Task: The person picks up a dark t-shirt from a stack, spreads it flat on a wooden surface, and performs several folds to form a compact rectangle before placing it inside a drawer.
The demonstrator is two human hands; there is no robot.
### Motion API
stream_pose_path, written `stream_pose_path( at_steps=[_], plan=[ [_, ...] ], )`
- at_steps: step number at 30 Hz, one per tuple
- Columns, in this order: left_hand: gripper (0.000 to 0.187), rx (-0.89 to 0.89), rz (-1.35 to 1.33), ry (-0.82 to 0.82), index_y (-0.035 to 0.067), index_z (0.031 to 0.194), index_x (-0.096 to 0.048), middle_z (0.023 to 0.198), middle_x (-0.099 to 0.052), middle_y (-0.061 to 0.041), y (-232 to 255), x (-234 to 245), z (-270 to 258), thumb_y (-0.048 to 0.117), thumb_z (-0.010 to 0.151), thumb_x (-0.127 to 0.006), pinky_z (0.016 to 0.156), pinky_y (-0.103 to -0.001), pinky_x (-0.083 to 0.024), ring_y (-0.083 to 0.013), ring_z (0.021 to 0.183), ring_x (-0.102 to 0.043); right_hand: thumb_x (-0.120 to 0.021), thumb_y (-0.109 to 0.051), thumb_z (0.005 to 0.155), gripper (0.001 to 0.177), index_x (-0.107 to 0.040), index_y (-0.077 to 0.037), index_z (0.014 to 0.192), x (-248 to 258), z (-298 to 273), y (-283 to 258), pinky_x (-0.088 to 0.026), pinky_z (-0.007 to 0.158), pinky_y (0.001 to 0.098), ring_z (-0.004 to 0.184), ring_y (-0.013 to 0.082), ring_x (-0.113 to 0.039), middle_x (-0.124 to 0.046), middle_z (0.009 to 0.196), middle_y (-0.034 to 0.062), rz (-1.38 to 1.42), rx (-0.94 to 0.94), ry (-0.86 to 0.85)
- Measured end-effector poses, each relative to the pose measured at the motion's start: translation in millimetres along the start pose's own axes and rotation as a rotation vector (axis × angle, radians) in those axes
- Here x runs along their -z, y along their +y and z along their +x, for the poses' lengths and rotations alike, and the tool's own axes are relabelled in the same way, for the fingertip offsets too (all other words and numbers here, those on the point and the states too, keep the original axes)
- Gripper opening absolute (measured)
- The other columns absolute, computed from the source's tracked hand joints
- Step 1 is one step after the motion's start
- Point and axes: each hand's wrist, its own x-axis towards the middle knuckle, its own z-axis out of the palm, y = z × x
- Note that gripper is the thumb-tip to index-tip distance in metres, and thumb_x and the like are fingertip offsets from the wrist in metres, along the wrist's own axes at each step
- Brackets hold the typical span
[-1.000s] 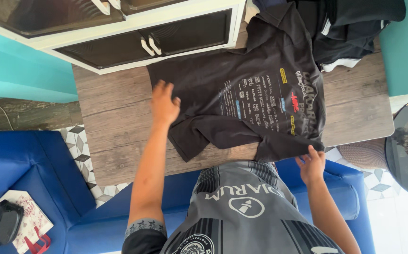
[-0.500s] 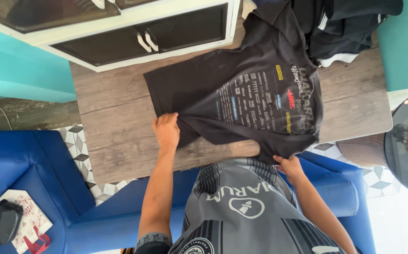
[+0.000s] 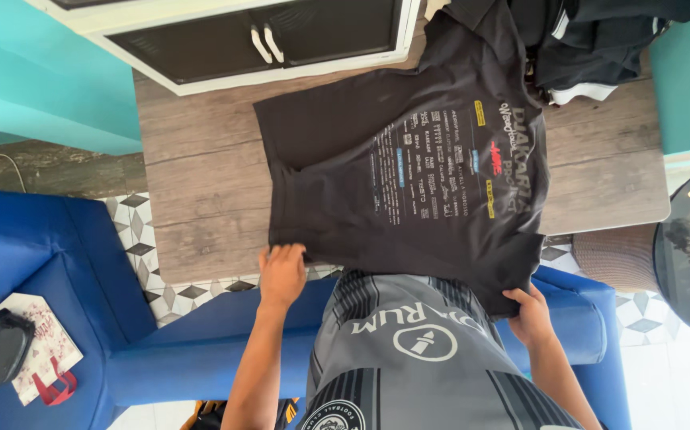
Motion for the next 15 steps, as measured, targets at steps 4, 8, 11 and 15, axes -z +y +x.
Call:
stream_pose_path(
  at_steps=[4, 8, 11, 15],
  plan=[
    [0.018, 0.296, 0.12, -0.475, 0.019, 0.108, -0.072, 0.102, -0.073, -0.009, 1, -4, -15, 0.02, 0.091, -0.067, 0.106, -0.058, -0.036, -0.0317, 0.11, -0.063, -0.056, 0.006, 0.085, 0.052, -0.061, 0.001, 0.136, 13, -6, 3, -0.047, 0.082, 0.0422, 0.101, 0.0301, -0.062, -0.065, 0.118, 0.0173, -0.316, -0.017, 0.085],
    [0.023, 0.255, -0.242, 0.012, 0.011, 0.115, -0.071, 0.114, -0.073, -0.012, -11, -35, 19, 0.018, 0.094, -0.067, 0.097, -0.045, -0.05, -0.0359, 0.109, -0.066, -0.065, -0.002, 0.08, 0.061, -0.051, -0.004, 0.14, 11, -21, -3, -0.056, 0.08, 0.0378, 0.099, 0.0238, -0.067, -0.068, 0.117, 0.0131, -0.675, -0.135, 0.074],
    [0.029, 0.185, -0.312, 0.214, 0.004, 0.122, -0.068, 0.127, -0.068, -0.015, -13, -65, 79, 0.011, 0.094, -0.067, 0.103, -0.045, -0.048, -0.0378, 0.121, -0.06, -0.071, -0.005, 0.078, 0.068, -0.05, -0.001, 0.142, 11, -30, -2, -0.055, 0.074, 0.0386, 0.093, 0.0254, -0.067, -0.069, 0.112, 0.0166, -0.876, -0.154, 0.007],
    [0.034, 0.136, -0.277, 0.221, 0.005, 0.131, -0.064, 0.145, -0.059, -0.016, -30, -88, 155, 0.012, 0.099, -0.063, 0.112, -0.042, -0.044, -0.0363, 0.136, -0.052, -0.077, -0.006, 0.078, 0.076, -0.042, 0.001, 0.146, 12, -31, -2, -0.056, 0.073, 0.0412, 0.091, 0.0285, -0.068, -0.07, 0.11, 0.0177, -1.077, -0.237, 0.077]
  ],
)
